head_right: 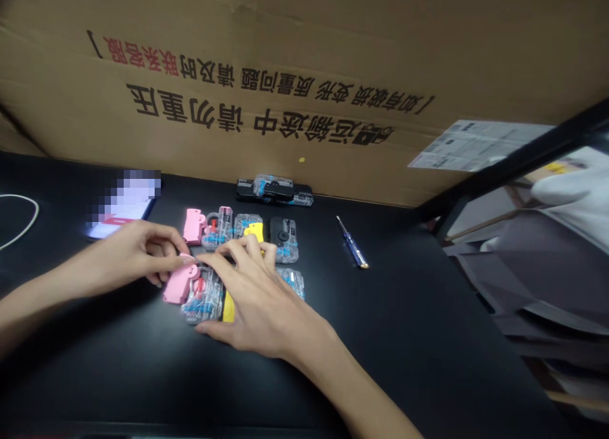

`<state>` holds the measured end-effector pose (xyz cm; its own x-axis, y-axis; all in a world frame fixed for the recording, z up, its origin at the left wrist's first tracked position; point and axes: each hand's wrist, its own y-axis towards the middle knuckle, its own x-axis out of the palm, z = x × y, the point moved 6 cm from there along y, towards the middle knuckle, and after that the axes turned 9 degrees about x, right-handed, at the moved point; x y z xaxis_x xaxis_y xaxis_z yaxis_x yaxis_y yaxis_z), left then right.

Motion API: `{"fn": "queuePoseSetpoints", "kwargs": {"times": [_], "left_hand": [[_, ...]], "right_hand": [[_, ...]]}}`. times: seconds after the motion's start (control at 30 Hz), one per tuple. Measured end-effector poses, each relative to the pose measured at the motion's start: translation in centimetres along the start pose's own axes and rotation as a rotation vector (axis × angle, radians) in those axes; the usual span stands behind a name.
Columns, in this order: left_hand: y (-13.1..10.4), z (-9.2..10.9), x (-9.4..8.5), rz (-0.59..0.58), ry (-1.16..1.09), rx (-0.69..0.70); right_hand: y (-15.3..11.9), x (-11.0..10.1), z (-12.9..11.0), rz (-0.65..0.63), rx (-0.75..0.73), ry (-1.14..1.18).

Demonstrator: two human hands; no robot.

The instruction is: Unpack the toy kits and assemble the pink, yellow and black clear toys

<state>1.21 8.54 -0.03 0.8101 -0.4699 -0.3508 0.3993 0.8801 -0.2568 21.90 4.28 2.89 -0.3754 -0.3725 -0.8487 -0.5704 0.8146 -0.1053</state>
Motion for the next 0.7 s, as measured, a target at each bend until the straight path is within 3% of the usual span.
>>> {"fn": "queuePoseSetpoints", "kwargs": {"times": [0.27,0.43,0.53,0.7], "left_hand": [[-0.1,0.4,0.0,0.01,0.013,0.0],[-0.2,0.7,-0.2,0.043,0.039,0.025],[-0.4,1.0,-0.7,0.129,0.088,0.058],[-1.0,2.5,-1.9,0.372,0.171,0.157]], "right_hand": [[-0.1,-0.2,-0.1,0.015,-0.007,0.0],[-0.4,-1.9,0.0,0.068,-0.001,0.029],[-0.8,-3.6,0.8,0.123,0.015,0.065],[-1.5,-5.0,2.5,0.169,0.034,0.06]]}}
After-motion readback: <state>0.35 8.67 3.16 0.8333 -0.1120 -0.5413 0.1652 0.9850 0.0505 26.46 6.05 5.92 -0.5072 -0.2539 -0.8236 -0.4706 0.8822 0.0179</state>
